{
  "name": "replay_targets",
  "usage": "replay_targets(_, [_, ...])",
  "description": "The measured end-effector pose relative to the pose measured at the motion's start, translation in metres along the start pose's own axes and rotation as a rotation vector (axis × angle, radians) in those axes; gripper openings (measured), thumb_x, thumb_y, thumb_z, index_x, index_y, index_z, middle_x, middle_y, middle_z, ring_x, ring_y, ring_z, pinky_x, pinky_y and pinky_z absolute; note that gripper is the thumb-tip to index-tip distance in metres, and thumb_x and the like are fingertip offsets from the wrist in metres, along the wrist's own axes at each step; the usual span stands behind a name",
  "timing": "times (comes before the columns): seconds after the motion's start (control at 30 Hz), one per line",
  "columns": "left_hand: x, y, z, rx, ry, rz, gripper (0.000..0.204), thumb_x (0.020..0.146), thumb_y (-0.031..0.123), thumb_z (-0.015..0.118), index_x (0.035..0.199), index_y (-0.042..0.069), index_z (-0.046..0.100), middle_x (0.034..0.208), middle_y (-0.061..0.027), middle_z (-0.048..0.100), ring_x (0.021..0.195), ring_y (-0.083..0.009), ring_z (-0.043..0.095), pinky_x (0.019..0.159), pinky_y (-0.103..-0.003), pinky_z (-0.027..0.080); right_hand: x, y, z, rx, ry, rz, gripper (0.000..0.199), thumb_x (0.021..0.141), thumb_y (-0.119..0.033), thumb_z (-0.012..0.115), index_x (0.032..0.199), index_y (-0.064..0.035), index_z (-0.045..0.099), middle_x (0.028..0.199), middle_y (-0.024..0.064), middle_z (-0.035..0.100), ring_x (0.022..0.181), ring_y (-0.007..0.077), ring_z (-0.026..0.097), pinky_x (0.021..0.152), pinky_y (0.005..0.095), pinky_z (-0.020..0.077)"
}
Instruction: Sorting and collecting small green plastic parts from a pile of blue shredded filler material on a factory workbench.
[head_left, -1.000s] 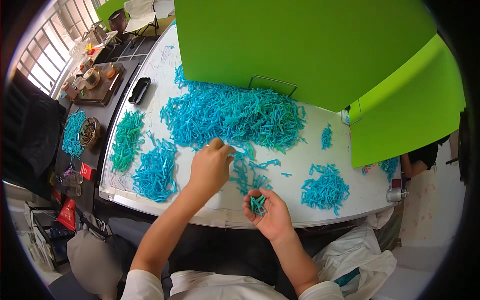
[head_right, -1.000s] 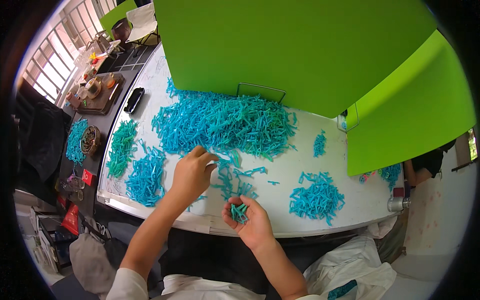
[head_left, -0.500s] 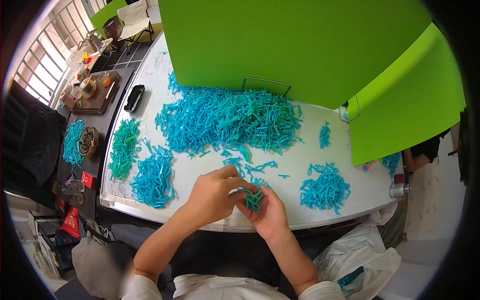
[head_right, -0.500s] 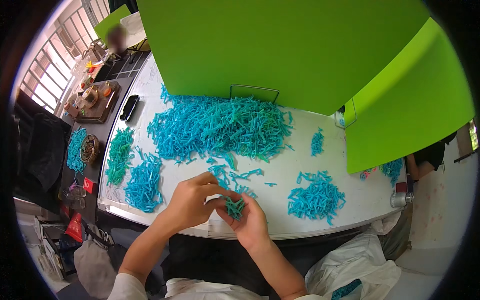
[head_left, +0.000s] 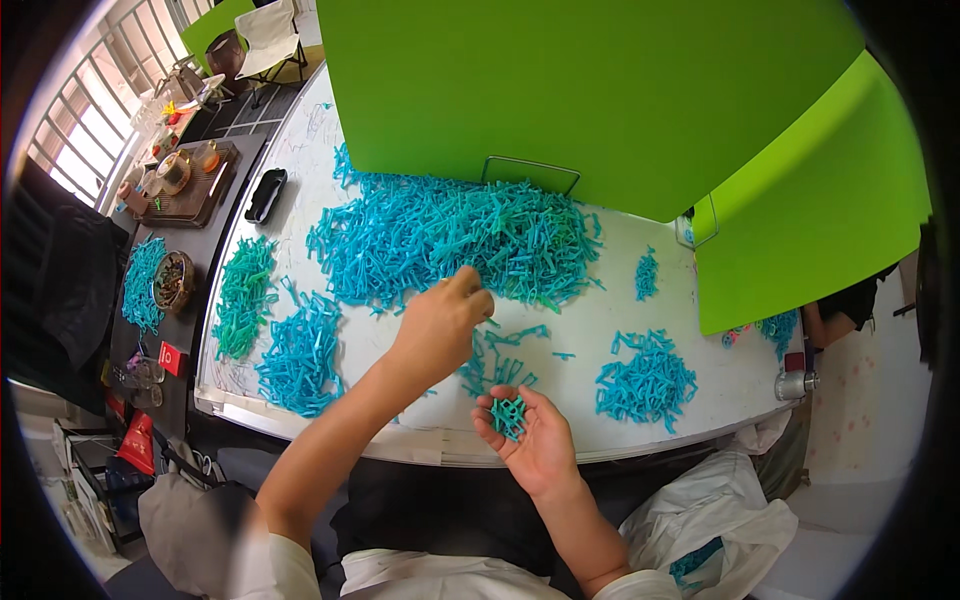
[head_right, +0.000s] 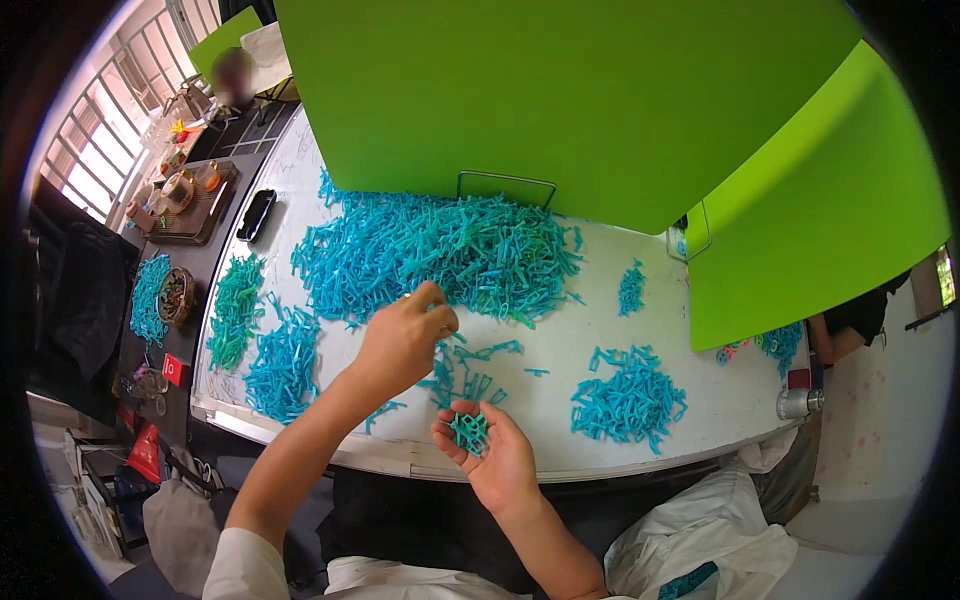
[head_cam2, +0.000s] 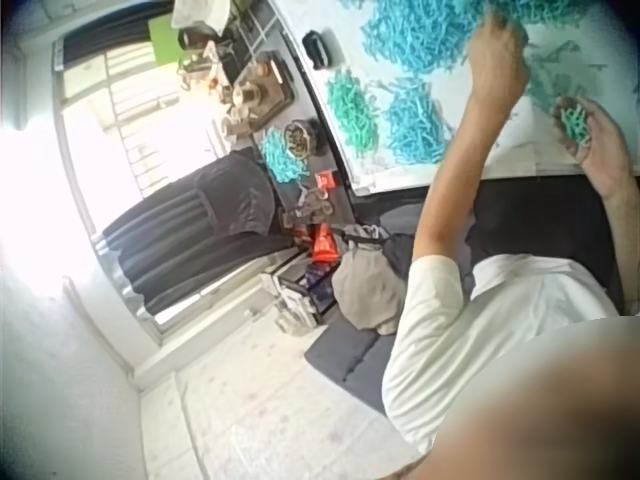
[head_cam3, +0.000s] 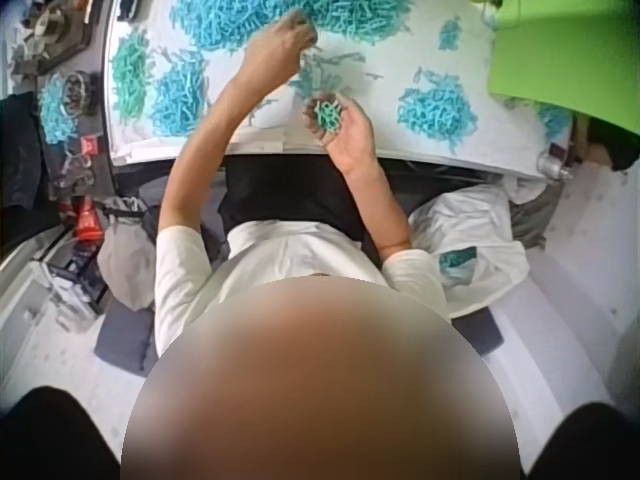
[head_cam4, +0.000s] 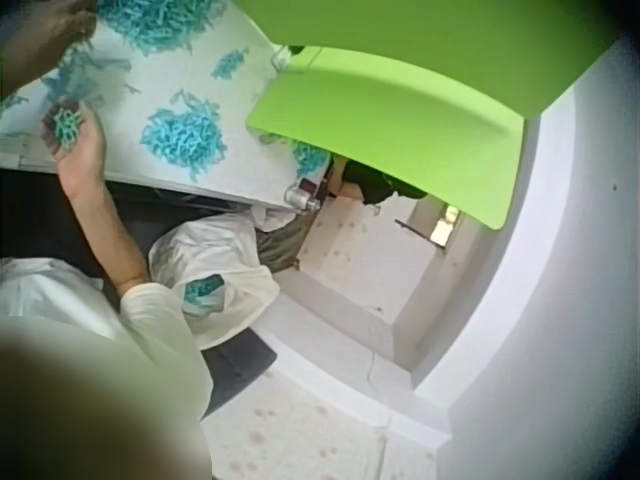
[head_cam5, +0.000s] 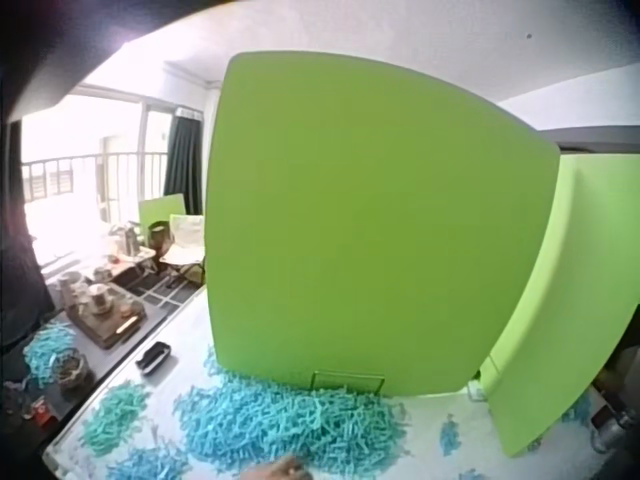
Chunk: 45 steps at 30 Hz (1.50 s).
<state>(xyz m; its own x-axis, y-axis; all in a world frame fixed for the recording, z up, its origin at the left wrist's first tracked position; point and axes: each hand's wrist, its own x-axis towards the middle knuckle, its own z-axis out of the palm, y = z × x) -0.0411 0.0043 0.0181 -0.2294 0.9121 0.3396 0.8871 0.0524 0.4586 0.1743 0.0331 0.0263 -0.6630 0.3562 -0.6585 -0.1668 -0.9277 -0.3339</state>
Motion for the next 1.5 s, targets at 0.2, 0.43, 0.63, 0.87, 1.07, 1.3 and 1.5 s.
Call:
replay_targets(0.2, [-0.073, 0.059, -0.052, -0.407, -0.041, -0.140, 0.022, 0.079, -0.003, 0.075, 0.097, 0.009, 0.075, 0.090, -0.0096, 0.069, 0.082, -0.0323, 0.070, 0.071, -0.042, 0.056, -0.002, 0.015, 0.010, 0.000, 0.005, 0.031, 0.036, 0.109, -0.029, 0.050, 0.120, 0.0023, 0.064, 0.115, 0.0186, 0.070, 0.106, 0.0319, 0.071, 0.095, 0.0436, 0.0618])
replay_targets(0.43, [-0.077, 0.031, -0.039, -0.294, 0.123, -0.336, 0.019, 0.082, 0.000, 0.076, 0.099, 0.010, 0.077, 0.089, -0.0095, 0.070, 0.080, -0.0318, 0.069, 0.071, -0.042, 0.056, -0.014, 0.023, 0.004, -0.012, 0.053, 0.135, 0.030, 0.107, -0.030, 0.055, 0.106, -0.0022, 0.066, 0.104, 0.0149, 0.070, 0.094, 0.0298, 0.071, 0.081, 0.0396, 0.0631])
replay_targets(0.63, [-0.046, -0.011, -0.007, 0.030, 0.210, -0.389, 0.009, 0.087, 0.006, 0.074, 0.095, 0.010, 0.076, 0.086, -0.0094, 0.068, 0.079, -0.0346, 0.068, 0.070, -0.045, 0.055, -0.016, 0.029, -0.037, 0.063, -0.116, 0.216, 0.030, 0.106, -0.034, 0.057, 0.099, -0.0059, 0.065, 0.096, 0.0134, 0.068, 0.087, 0.0262, 0.070, 0.068, 0.0333, 0.0586])
replay_targets(0.87, [-0.040, -0.017, 0.000, -0.059, 0.049, -0.302, 0.018, 0.088, 0.003, 0.071, 0.102, 0.012, 0.078, 0.096, -0.0099, 0.069, 0.080, -0.0362, 0.069, 0.072, -0.044, 0.056, -0.025, 0.025, -0.018, -0.048, 0.003, 0.152, 0.042, 0.109, -0.040, 0.048, 0.100, -0.0041, 0.068, 0.097, 0.0132, 0.071, 0.087, 0.0269, 0.072, 0.072, 0.0381, 0.0627])
replay_targets(1.07, [-0.043, -0.007, -0.001, 0.063, 0.159, -0.286, 0.023, 0.088, -0.002, 0.067, 0.105, 0.010, 0.077, 0.100, -0.0094, 0.069, 0.092, -0.0343, 0.068, 0.075, -0.043, 0.056, -0.021, 0.022, -0.025, -0.044, -0.025, 0.128, 0.044, 0.109, -0.040, 0.046, 0.101, -0.0029, 0.069, 0.097, 0.0142, 0.072, 0.086, 0.0280, 0.073, 0.073, 0.0391, 0.0637])
replay_targets(1.3, [-0.030, 0.003, 0.002, 0.088, 0.127, -0.196, 0.027, 0.083, -0.004, 0.068, 0.105, 0.009, 0.077, 0.102, -0.0084, 0.068, 0.094, -0.0324, 0.062, 0.083, -0.042, 0.053, -0.029, 0.022, -0.020, -0.073, -0.024, 0.103, 0.042, 0.109, -0.039, 0.048, 0.102, -0.0028, 0.068, 0.095, 0.0139, 0.072, 0.086, 0.0275, 0.073, 0.072, 0.0382, 0.0632])
replay_targets(1.5, [-0.006, 0.013, 0.020, 0.076, 0.105, -0.093, 0.013, 0.083, 0.002, 0.074, 0.095, 0.007, 0.076, 0.095, -0.0079, 0.066, 0.088, -0.0320, 0.060, 0.084, -0.042, 0.051, -0.031, 0.017, -0.025, -0.067, -0.007, 0.095, 0.040, 0.108, -0.037, 0.049, 0.104, -0.0025, 0.069, 0.095, 0.0138, 0.072, 0.086, 0.0268, 0.073, 0.072, 0.0377, 0.0630])
